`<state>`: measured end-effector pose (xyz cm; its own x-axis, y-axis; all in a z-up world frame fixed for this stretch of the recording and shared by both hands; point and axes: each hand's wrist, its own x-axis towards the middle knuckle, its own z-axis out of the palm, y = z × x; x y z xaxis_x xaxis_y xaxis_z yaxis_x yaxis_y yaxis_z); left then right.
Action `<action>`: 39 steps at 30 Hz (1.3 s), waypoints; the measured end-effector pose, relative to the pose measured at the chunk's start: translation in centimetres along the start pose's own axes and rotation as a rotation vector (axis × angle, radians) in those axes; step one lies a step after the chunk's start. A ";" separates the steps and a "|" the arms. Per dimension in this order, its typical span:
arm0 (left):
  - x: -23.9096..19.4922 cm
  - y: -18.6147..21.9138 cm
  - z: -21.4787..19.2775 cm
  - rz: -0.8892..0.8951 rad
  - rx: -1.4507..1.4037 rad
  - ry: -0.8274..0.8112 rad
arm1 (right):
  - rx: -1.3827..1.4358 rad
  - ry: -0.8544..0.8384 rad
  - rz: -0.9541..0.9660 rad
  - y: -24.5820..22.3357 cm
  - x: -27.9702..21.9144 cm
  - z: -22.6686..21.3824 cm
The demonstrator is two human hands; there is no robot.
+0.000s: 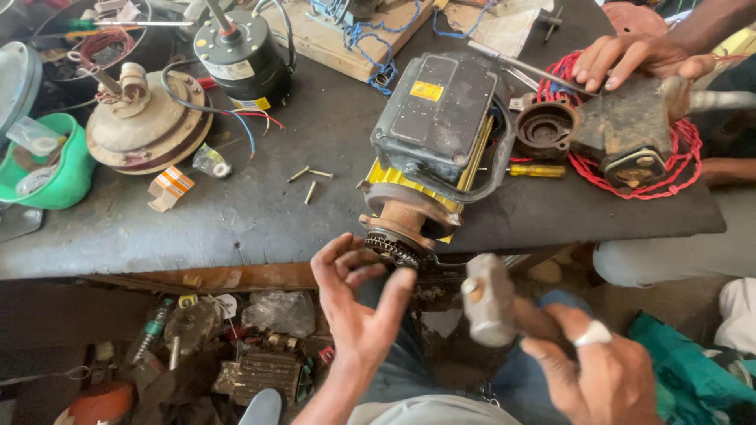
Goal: The person disassembles a yellow electric motor by removing bolts and detaching a metal housing. They then use a screwdriver and hammer to adjust a bearing on the motor shaft while another person assists by holding the motor steady.
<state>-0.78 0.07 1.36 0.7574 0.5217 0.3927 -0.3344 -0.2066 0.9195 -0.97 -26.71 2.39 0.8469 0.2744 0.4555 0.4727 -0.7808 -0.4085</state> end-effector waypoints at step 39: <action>1.4 0.9 0.1 0.229 0.486 0.012 | 0.047 -0.005 -0.162 2.8 1.0 2.5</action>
<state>0.07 0.53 2.72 0.6879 0.4274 0.5866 -0.1897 -0.6743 0.7137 1.80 -27.26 -0.28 0.7602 0.3974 0.5139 0.6135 -0.6995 -0.3666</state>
